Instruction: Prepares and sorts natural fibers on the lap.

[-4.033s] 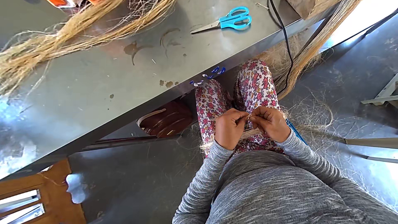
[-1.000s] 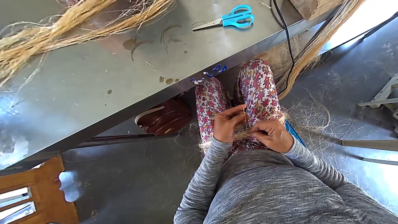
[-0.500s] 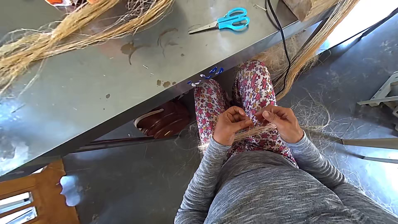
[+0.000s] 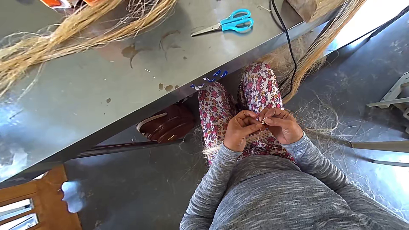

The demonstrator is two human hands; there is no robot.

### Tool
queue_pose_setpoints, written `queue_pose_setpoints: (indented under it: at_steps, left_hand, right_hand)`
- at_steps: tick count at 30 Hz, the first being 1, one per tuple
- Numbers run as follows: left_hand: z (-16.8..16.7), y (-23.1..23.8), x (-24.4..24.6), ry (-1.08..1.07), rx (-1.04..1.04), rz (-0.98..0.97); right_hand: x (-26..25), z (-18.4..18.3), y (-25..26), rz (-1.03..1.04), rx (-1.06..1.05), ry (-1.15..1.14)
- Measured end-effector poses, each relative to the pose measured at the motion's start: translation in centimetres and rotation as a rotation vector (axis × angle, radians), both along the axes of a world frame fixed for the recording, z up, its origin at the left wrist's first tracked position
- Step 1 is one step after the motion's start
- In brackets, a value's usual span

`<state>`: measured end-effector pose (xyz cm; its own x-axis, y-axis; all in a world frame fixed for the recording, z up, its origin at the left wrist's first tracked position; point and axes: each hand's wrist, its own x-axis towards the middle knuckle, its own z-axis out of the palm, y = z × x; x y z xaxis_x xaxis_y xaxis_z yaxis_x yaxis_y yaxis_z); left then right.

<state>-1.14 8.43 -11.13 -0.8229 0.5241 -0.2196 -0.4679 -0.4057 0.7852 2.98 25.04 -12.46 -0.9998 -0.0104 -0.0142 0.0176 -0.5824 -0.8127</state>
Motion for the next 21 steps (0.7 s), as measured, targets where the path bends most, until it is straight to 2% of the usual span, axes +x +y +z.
queue_pose_setpoints:
  at_steps: [3, 6, 12, 15, 18, 21]
  left_hand:
    - [0.7, 0.6, 0.3, 0.02, -0.016, 0.026]
    - [1.2, 1.0, 0.5, 0.033, -0.015, 0.021]
    - [1.0, 1.4, 0.8, 0.02, -0.033, -0.032]
    - [0.5, 1.8, 0.8, 0.087, -0.144, -0.091]
    - [1.0, 1.8, 0.6, 0.293, -0.317, -0.156]
    - [2.4, 0.2, 0.3, 0.563, -0.374, -0.062]
  right_hand:
    - [0.2, 0.2, -0.5, -0.024, -0.162, -0.083]
    - [0.1, 0.7, -0.1, -0.031, -0.234, -0.095]
    - [-1.1, 1.7, 1.2, -0.136, -0.124, -0.011]
    - [-1.5, 2.4, 1.6, -0.235, -0.058, 0.001]
    - [-2.4, 3.4, 4.8, -0.375, 0.151, 0.104]
    - [-3.6, 4.8, 11.9, -0.71, 0.611, 0.224]
